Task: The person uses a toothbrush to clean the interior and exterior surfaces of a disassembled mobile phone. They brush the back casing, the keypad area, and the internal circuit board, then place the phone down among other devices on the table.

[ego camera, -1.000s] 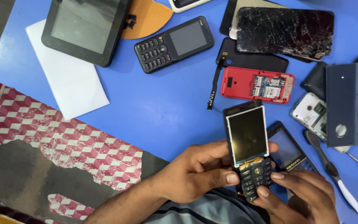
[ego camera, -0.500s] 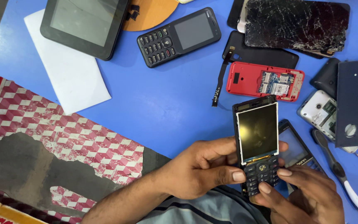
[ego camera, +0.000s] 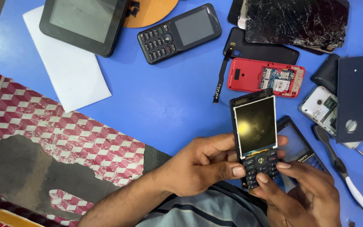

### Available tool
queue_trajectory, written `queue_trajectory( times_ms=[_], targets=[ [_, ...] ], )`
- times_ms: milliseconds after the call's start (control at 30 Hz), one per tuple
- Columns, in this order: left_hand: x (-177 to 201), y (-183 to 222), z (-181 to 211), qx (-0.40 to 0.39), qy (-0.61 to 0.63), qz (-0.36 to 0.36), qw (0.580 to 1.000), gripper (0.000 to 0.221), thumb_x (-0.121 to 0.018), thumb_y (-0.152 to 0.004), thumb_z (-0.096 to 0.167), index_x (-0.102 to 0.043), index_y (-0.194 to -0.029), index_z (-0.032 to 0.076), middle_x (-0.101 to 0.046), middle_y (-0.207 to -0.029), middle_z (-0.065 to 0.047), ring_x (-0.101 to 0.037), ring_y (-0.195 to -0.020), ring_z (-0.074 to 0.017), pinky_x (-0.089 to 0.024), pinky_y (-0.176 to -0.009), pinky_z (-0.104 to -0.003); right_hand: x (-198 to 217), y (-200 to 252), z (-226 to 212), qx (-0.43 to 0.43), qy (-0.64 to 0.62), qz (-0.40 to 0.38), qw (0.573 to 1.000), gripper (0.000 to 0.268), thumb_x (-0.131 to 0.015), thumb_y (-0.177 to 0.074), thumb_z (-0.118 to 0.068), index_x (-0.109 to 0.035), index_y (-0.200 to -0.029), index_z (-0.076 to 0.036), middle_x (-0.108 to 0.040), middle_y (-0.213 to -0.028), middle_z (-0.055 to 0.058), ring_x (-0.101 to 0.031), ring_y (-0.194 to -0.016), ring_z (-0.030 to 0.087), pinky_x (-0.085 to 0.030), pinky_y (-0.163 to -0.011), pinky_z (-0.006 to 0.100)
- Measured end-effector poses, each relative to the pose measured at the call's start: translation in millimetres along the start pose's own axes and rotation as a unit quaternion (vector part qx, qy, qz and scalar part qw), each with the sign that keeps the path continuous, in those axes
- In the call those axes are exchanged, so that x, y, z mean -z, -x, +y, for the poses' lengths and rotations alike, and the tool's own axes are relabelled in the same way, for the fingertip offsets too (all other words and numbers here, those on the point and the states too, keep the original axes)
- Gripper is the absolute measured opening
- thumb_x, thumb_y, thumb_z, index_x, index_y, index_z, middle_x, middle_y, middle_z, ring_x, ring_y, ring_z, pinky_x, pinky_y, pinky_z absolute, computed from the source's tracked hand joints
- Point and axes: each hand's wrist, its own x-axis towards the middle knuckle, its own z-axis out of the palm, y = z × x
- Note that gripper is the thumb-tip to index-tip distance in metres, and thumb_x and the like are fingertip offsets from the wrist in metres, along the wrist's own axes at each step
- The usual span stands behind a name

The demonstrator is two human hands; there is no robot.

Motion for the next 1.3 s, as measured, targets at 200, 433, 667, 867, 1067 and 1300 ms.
queue_trajectory(
  times_ms=[200,433,667,867,1067,1300],
  targets=[
    [-0.1,1.1,-1.2,-0.012,-0.006,-0.002,1.000,0.048,-0.047,-0.113,-0.008,-0.034,-0.160,-0.003,-0.039,-0.166,-0.017,-0.043,-0.151,-0.0229,-0.042,-0.126,-0.036,-8.0,-1.4,-1.6,0.023,0.006,0.054,0.998,0.046,-0.081,-0.076,0.010,-0.073,-0.109,-0.019,-0.046,-0.126,0.009,-0.058,-0.118,0.023,-0.060,-0.087,0.031],
    [-12.0,-2.2,3.4,-0.002,0.018,0.036,0.999,0.058,-0.055,-0.105,-0.009,-0.037,-0.160,-0.001,-0.043,-0.163,-0.017,-0.052,-0.143,-0.0241,-0.051,-0.115,-0.039,-16.2,-1.9,-7.9,0.048,0.034,0.101,0.993,0.045,-0.087,-0.073,-0.002,-0.074,-0.112,-0.021,-0.057,-0.122,0.009,-0.059,-0.114,0.027,-0.058,-0.092,0.034],
    [-22.9,-8.5,6.0,0.017,-0.027,0.088,0.996,0.050,-0.053,-0.104,-0.010,-0.042,-0.153,-0.005,-0.052,-0.158,-0.020,-0.059,-0.136,-0.0252,-0.054,-0.112,-0.039,-7.2,0.2,-8.0,0.041,0.000,0.085,0.996,0.035,-0.084,-0.078,-0.010,-0.073,-0.111,-0.017,-0.058,-0.122,0.011,-0.062,-0.114,0.027,-0.057,-0.097,0.036],
    [-26.0,-10.1,5.0,0.023,-0.057,0.106,0.993,0.053,-0.049,-0.103,-0.010,-0.038,-0.154,-0.004,-0.053,-0.156,-0.019,-0.057,-0.139,-0.0224,-0.049,-0.115,-0.033,-2.1,12.8,-2.2,-0.159,-0.165,0.138,0.964,0.032,-0.069,-0.094,-0.007,-0.066,-0.125,-0.001,-0.063,-0.128,0.018,-0.071,-0.113,0.025,-0.061,-0.100,0.037],
    [-31.9,-11.5,-6.9,0.032,-0.072,0.080,0.994,0.050,-0.046,-0.107,-0.008,-0.038,-0.155,-0.004,-0.051,-0.159,-0.018,-0.055,-0.140,-0.0192,-0.047,-0.117,-0.032,1.2,16.4,-1.8,-0.190,-0.171,0.135,0.957,0.033,-0.073,-0.087,0.005,-0.068,-0.119,0.005,-0.064,-0.126,0.021,-0.071,-0.109,0.023,-0.061,-0.093,0.032],
    [-39.5,-10.9,-17.4,0.035,-0.079,0.078,0.993,0.050,-0.044,-0.108,-0.005,-0.035,-0.157,-0.001,-0.049,-0.160,-0.016,-0.053,-0.142,-0.0181,-0.045,-0.118,-0.031,5.3,13.1,-8.1,-0.195,-0.102,0.144,0.965,0.027,-0.076,-0.084,0.008,-0.072,-0.110,0.004,-0.067,-0.118,0.019,-0.072,-0.104,0.020,-0.061,-0.087,0.027]
  ],
)
